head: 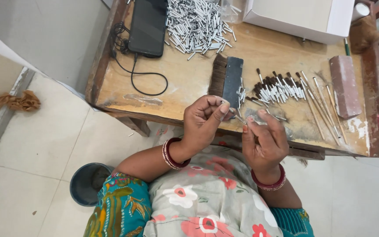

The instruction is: The person sits at a workbench assembling small brushes. They pick metal ferrules from a pile, press and shape bristle tufts into the ferrules by hand, use a bristle brush and a stone block to shape and trim the tufts, and place finished brushes in a box.

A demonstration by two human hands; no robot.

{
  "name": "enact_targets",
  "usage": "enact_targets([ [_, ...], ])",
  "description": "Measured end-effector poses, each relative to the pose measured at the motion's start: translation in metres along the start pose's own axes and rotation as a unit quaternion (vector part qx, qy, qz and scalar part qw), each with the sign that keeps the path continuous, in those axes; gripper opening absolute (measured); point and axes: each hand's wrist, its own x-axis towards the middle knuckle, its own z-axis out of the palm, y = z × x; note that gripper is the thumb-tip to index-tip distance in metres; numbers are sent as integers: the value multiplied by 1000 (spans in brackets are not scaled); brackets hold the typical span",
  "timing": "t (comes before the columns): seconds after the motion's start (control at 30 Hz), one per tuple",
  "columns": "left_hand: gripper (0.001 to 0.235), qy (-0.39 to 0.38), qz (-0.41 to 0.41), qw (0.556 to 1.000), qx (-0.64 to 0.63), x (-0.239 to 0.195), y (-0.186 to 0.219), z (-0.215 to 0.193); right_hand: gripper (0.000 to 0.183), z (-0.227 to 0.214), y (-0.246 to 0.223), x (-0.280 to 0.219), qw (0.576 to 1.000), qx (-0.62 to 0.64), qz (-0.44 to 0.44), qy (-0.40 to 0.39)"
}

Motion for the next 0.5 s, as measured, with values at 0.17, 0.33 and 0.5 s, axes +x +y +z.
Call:
enact_targets([
  [0.17, 14, -5, 4, 1000, 9, -6, -3, 4, 16, 0, 0, -3, 999, -30, -15, -1],
  [0.33, 13, -5, 12, 1000, 15, -7, -12, 3, 14, 4, -1, 1, 999, -34, -27, -6],
  [0.5, 15, -18, -2, 1000, 24, -3, -7, 3, 13, 12, -2, 3, 997, -55, -49, 8],
])
